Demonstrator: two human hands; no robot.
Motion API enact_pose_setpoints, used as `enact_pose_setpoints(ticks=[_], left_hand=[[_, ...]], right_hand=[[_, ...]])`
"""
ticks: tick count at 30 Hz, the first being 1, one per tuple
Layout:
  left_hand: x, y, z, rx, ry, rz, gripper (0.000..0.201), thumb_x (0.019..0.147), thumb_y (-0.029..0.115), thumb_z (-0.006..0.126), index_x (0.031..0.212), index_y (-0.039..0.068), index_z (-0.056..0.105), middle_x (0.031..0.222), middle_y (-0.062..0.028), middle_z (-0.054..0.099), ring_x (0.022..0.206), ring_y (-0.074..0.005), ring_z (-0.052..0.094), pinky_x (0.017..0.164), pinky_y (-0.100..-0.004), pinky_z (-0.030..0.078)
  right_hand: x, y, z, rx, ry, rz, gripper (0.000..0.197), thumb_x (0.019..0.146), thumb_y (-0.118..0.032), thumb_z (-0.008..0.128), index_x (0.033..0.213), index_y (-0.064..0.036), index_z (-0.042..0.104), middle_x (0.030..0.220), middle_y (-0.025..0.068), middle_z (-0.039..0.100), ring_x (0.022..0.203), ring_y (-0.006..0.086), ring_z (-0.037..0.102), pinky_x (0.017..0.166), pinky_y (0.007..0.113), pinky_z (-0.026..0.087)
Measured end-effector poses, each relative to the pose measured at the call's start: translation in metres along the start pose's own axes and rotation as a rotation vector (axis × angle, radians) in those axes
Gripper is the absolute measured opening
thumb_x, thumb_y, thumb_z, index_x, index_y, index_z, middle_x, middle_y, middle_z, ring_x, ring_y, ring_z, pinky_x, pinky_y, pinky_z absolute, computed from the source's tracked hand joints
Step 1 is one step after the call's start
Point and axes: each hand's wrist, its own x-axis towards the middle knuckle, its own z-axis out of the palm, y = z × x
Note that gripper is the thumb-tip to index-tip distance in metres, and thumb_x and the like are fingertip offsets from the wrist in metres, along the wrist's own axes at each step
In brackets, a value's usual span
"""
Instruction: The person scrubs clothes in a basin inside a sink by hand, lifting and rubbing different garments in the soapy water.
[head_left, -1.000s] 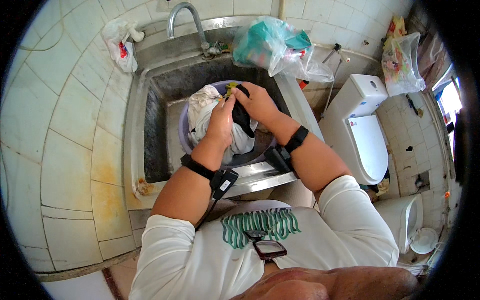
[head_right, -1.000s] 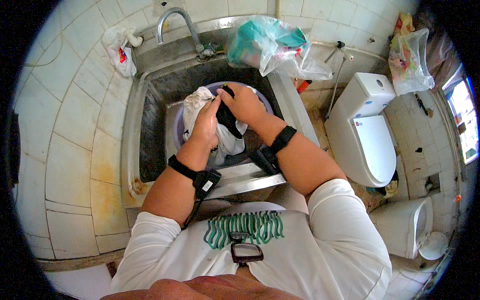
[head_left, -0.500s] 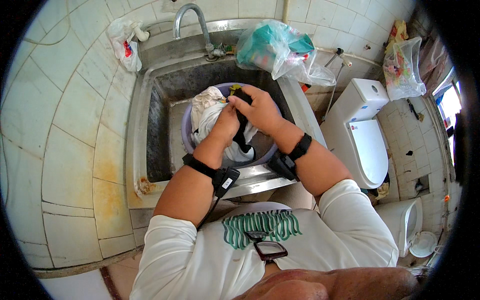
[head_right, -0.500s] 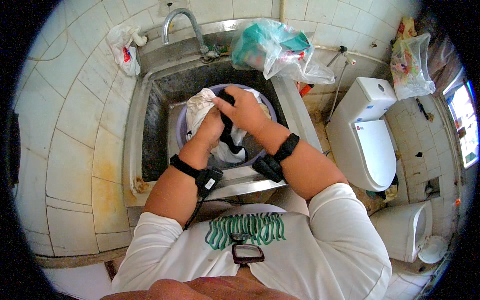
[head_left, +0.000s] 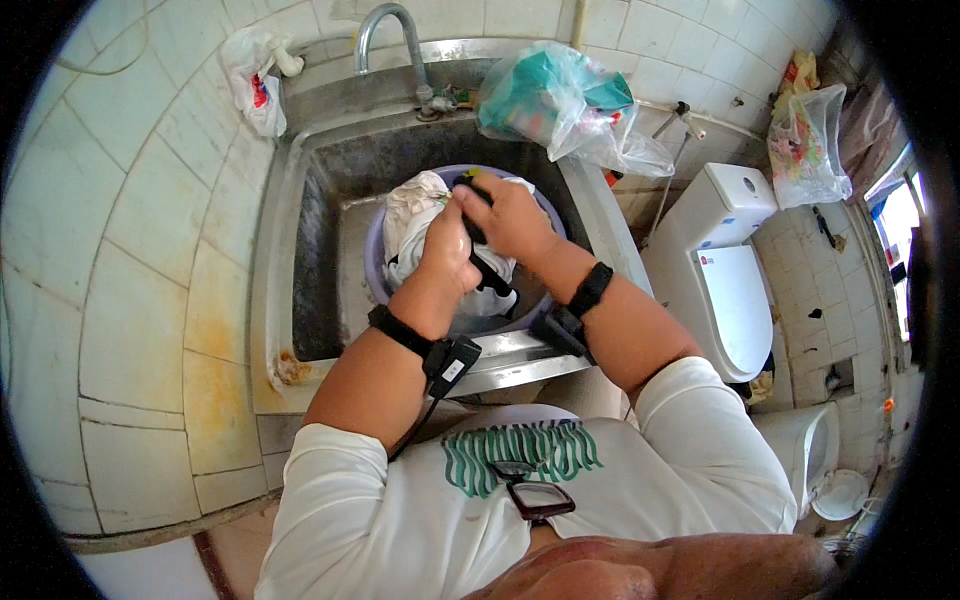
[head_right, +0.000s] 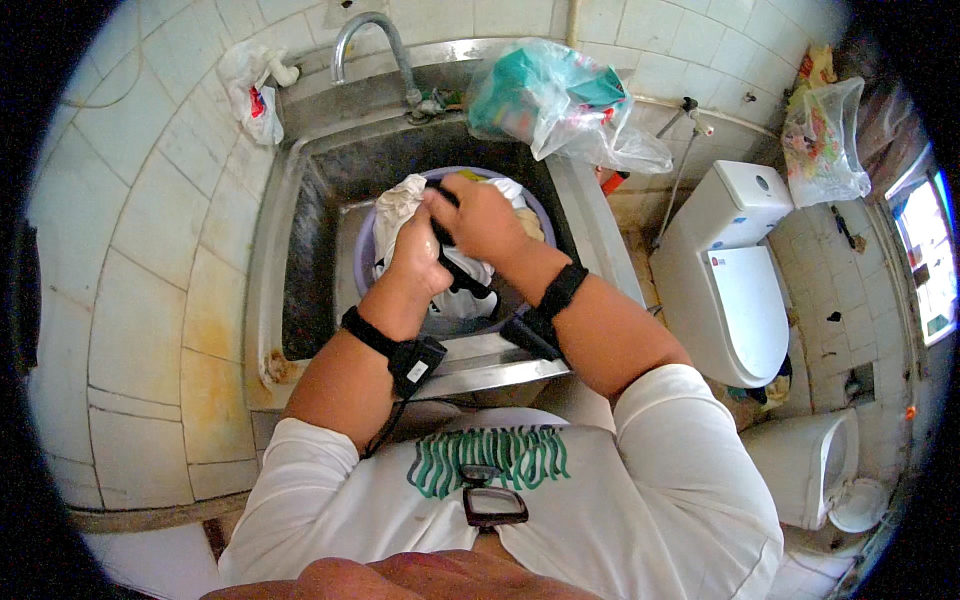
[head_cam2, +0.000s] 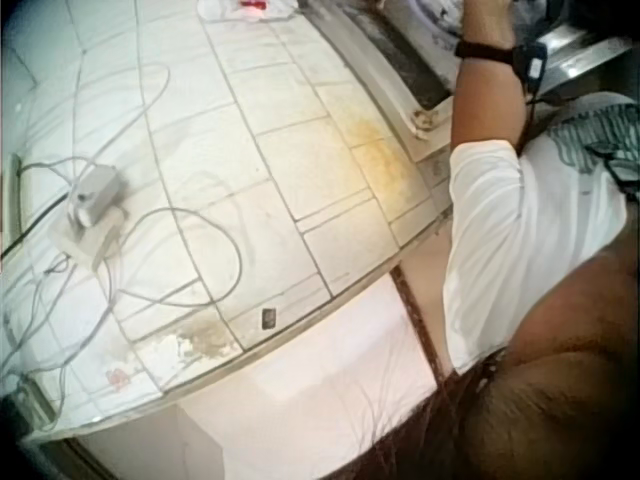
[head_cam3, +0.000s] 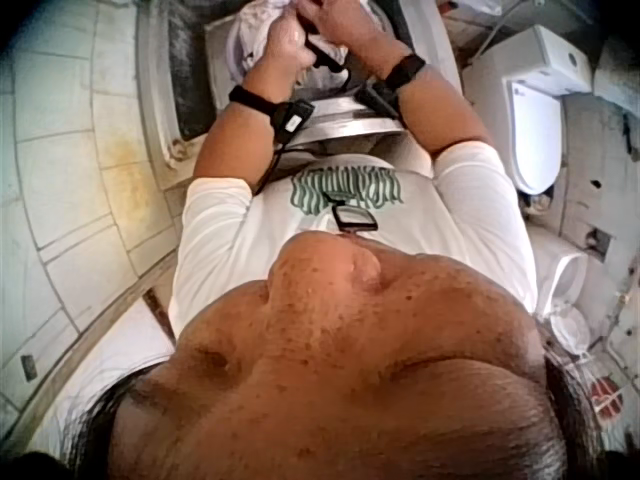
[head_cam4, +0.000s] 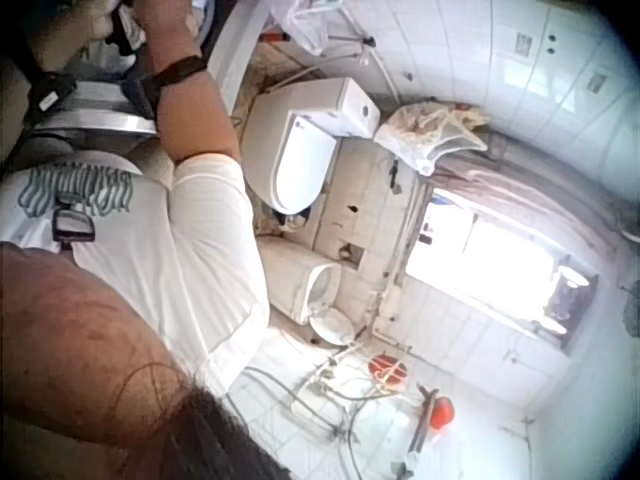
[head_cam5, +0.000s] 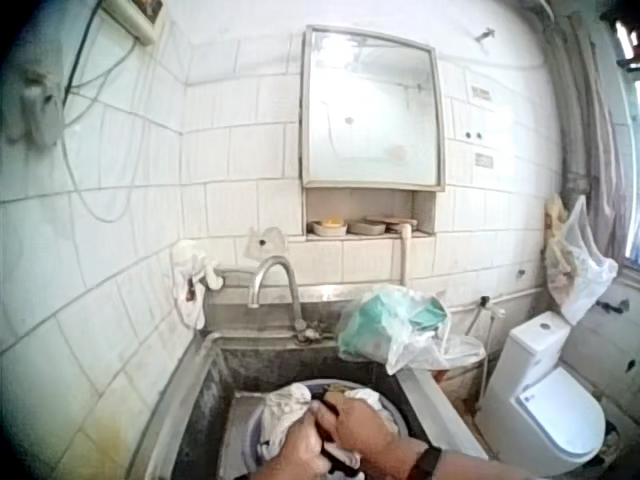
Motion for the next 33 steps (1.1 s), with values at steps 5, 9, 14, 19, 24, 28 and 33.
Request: enact_pose_setpoints(ticks=[5,9,14,19,24,28,33], left_hand=[[0.016,-0.004,-0.013,0.054,-0.056,-0.025,0.044,0.096,0.044,0.038,0.117,0.008,0.054,0.112,-0.0104,0.060,0.101,-0.0260,0.059,0.089,-0.0431,0.046],[0.018,-0.002,-0.027,-0.003,-0.138,-0.060,0.039,0.092,0.042,0.046,0.108,0.009,0.058,0.108,-0.0106,0.061,0.095,-0.0246,0.060,0.085,-0.0388,0.048],[0.003,-0.005,-0.001,0.136,-0.040,0.054,0.046,0.095,0.044,0.043,0.118,0.005,0.053,0.110,-0.0110,0.060,0.098,-0.0220,0.059,0.085,-0.0365,0.048],[0.004,0.002,-0.008,0.231,-0.174,0.334,0.038,0.094,0.035,0.051,0.112,0.002,0.056,0.110,-0.0063,0.059,0.102,-0.0165,0.054,0.092,-0.0290,0.040],[0.009,0.023,-0.020,0.265,-0.295,0.465,0.025,0.091,0.022,0.051,0.106,0.003,0.058,0.105,-0.0041,0.059,0.098,-0.0161,0.055,0.090,-0.0286,0.040],[0.000,0.034,-0.019,0.390,-0.351,0.460,0.026,0.086,0.014,0.049,0.108,0.005,0.058,0.103,-0.0035,0.060,0.099,-0.0171,0.055,0.089,-0.0288,0.040],[-0.010,0.038,-0.009,0.431,0.003,0.273,0.038,0.089,0.020,0.050,0.124,0.008,0.049,0.114,-0.0033,0.057,0.101,-0.0240,0.055,0.088,-0.0324,0.041]], right_hand=[[0.001,0.006,0.001,0.053,0.034,0.006,0.033,0.088,-0.034,0.054,0.079,-0.0022,0.053,0.075,0.0242,0.059,0.076,0.0458,0.056,0.063,0.049,0.044],[-0.012,-0.019,-0.012,0.001,-0.192,-0.215,0.032,0.088,-0.033,0.054,0.079,-0.0031,0.053,0.074,0.0247,0.058,0.075,0.0460,0.056,0.064,0.051,0.044],[0.006,0.023,-0.001,0.096,0.072,0.017,0.034,0.089,-0.034,0.053,0.085,-0.0008,0.058,0.079,0.0249,0.058,0.081,0.0449,0.055,0.069,0.047,0.045],[0.012,0.046,-0.011,0.479,-0.163,0.402,0.042,0.089,-0.038,0.057,0.111,-0.0023,0.059,0.095,0.0171,0.063,0.085,0.0323,0.060,0.074,0.038,0.046],[0.004,0.041,-0.019,1.021,-0.547,0.507,0.051,0.083,-0.042,0.065,0.118,-0.0052,0.057,0.108,0.0046,0.062,0.091,0.0144,0.057,0.082,0.028,0.044],[0.004,0.050,-0.021,0.642,-0.447,0.282,0.051,0.074,-0.020,0.070,0.118,0.0011,0.055,0.099,0.0064,0.064,0.084,0.0152,0.056,0.075,0.027,0.045],[0.014,0.058,-0.032,1.109,-0.143,0.355,0.040,0.072,0.005,0.056,0.112,0.0003,0.059,0.096,0.0050,0.063,0.085,0.0131,0.059,0.077,0.024,0.046]])
